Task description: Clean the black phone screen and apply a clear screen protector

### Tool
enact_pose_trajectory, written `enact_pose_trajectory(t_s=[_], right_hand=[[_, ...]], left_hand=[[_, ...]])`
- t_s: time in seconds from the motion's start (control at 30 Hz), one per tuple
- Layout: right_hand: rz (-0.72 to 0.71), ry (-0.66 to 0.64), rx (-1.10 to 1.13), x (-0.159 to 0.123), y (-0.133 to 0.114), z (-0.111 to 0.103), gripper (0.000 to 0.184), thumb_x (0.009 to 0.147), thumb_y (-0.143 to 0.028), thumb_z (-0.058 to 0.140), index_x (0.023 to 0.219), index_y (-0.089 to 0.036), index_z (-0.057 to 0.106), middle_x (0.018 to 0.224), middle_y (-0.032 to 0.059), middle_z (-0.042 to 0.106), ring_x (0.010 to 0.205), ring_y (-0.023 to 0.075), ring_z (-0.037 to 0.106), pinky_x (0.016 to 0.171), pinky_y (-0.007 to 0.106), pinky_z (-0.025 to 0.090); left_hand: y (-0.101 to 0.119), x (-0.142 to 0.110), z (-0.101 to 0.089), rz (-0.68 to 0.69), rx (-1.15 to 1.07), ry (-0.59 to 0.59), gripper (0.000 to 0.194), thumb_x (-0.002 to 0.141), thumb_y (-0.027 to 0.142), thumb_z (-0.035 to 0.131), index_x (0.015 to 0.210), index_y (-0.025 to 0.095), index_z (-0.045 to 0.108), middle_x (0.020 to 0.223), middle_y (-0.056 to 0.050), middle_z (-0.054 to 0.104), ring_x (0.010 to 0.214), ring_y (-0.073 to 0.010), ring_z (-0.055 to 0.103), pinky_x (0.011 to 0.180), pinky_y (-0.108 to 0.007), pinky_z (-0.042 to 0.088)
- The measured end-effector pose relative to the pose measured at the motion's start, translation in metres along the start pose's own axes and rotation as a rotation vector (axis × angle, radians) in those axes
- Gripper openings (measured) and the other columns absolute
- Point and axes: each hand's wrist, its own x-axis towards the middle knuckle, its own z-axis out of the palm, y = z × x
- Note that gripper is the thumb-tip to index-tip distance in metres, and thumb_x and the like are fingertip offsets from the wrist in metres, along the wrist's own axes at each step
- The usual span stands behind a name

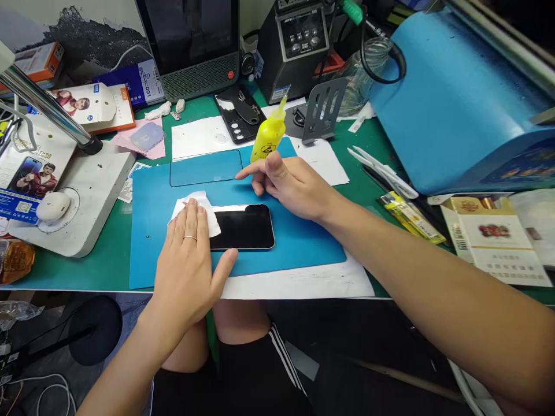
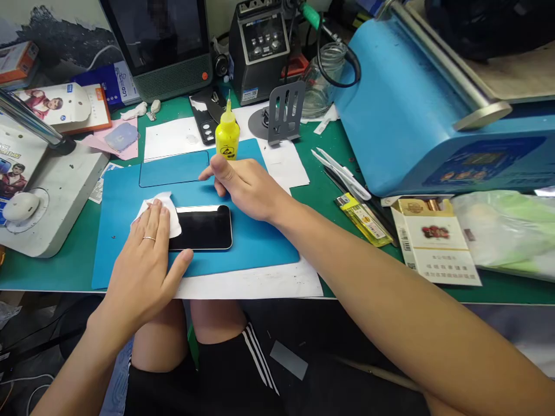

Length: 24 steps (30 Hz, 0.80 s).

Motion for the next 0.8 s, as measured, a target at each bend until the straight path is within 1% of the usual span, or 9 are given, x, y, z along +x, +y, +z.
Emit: enact_pose_trajectory(t_s=[0.17,0.27,0.4,0.5,0.57,0.63,0.7,0.73,0.8], right_hand=[[0.014,-0.024,-0.02,0.0,-0.002,-0.002,0.091,0.089,-0.093,0.018,0.082,-0.02,0.072,0.074,0.0062,0.059,0.081,0.0218,0.062,0.074,0.039,0.044],[0.003,-0.023,-0.051,0.0,-0.001,-0.003,0.093,0.089,-0.093,0.018,0.094,-0.02,0.077,0.073,0.0042,0.057,0.078,0.0209,0.06,0.077,0.039,0.044],[0.017,0.008,-0.048,-0.001,0.0,-0.003,0.094,0.092,-0.09,0.016,0.103,-0.02,0.077,0.069,0.0013,0.051,0.071,0.0191,0.055,0.073,0.038,0.043],[0.004,-0.012,-0.102,-0.001,-0.002,-0.004,0.079,0.101,-0.079,0.025,0.096,-0.019,0.076,0.066,0.0009,0.052,0.068,0.0184,0.054,0.071,0.037,0.042],[-0.049,-0.074,-0.209,0.0,-0.005,-0.009,0.06,0.105,-0.064,0.038,0.085,-0.02,0.073,0.07,0.0027,0.06,0.071,0.0188,0.057,0.073,0.037,0.041],[-0.106,-0.19,-0.317,-0.001,-0.009,-0.016,0.044,0.102,-0.052,0.047,0.08,-0.021,0.071,0.077,0.0045,0.067,0.074,0.0199,0.059,0.074,0.037,0.041],[-0.127,-0.323,-0.378,-0.003,-0.012,-0.024,0.037,0.097,-0.054,0.055,0.089,-0.021,0.072,0.089,0.0063,0.071,0.08,0.0217,0.061,0.074,0.036,0.042],[-0.125,-0.384,-0.394,-0.005,-0.013,-0.027,0.041,0.092,-0.06,0.061,0.098,-0.022,0.073,0.097,0.0074,0.072,0.084,0.0233,0.062,0.075,0.036,0.044],[-0.115,-0.47,-0.433,-0.01,-0.015,-0.031,0.065,0.079,-0.073,0.072,0.118,-0.021,0.069,0.111,0.0101,0.069,0.094,0.0275,0.062,0.079,0.038,0.047]], left_hand=[[0.009,-0.005,0.0,0.02,0.01,0.004,0.082,0.109,0.059,0.03,0.161,-0.005,0.029,0.169,-0.032,0.029,0.161,-0.0426,0.025,0.125,-0.059,0.037],[0.022,0.005,0.004,0.023,-0.009,0.004,0.085,0.108,0.062,0.029,0.161,-0.005,0.03,0.17,-0.031,0.029,0.161,-0.0427,0.025,0.126,-0.06,0.034],[0.052,0.021,0.01,-0.021,-0.056,-0.008,0.092,0.106,0.067,0.031,0.159,-0.007,0.032,0.17,-0.03,0.025,0.161,-0.0437,0.022,0.129,-0.059,0.029],[0.065,0.015,0.009,0.054,-0.092,-0.032,0.089,0.107,0.065,0.03,0.16,-0.006,0.032,0.171,-0.027,0.026,0.162,-0.0409,0.022,0.129,-0.057,0.031],[0.059,0.009,0.006,0.097,-0.096,-0.039,0.085,0.108,0.062,0.028,0.16,-0.005,0.034,0.171,-0.026,0.028,0.162,-0.0395,0.024,0.129,-0.055,0.033],[0.044,0.007,0.003,0.096,-0.082,-0.041,0.081,0.109,0.058,0.027,0.16,-0.004,0.035,0.171,-0.027,0.029,0.161,-0.0395,0.026,0.128,-0.057,0.034],[0.026,0.008,0.0,0.062,-0.067,-0.046,0.079,0.11,0.056,0.027,0.16,-0.004,0.034,0.171,-0.028,0.029,0.162,-0.0396,0.025,0.128,-0.059,0.034],[0.019,0.009,-0.001,0.044,-0.062,-0.046,0.078,0.11,0.056,0.027,0.161,-0.003,0.033,0.17,-0.028,0.029,0.162,-0.0395,0.025,0.128,-0.06,0.033],[0.01,0.011,-0.001,0.016,-0.053,-0.041,0.078,0.11,0.056,0.026,0.162,-0.002,0.031,0.171,-0.028,0.028,0.162,-0.0392,0.023,0.128,-0.061,0.033]])
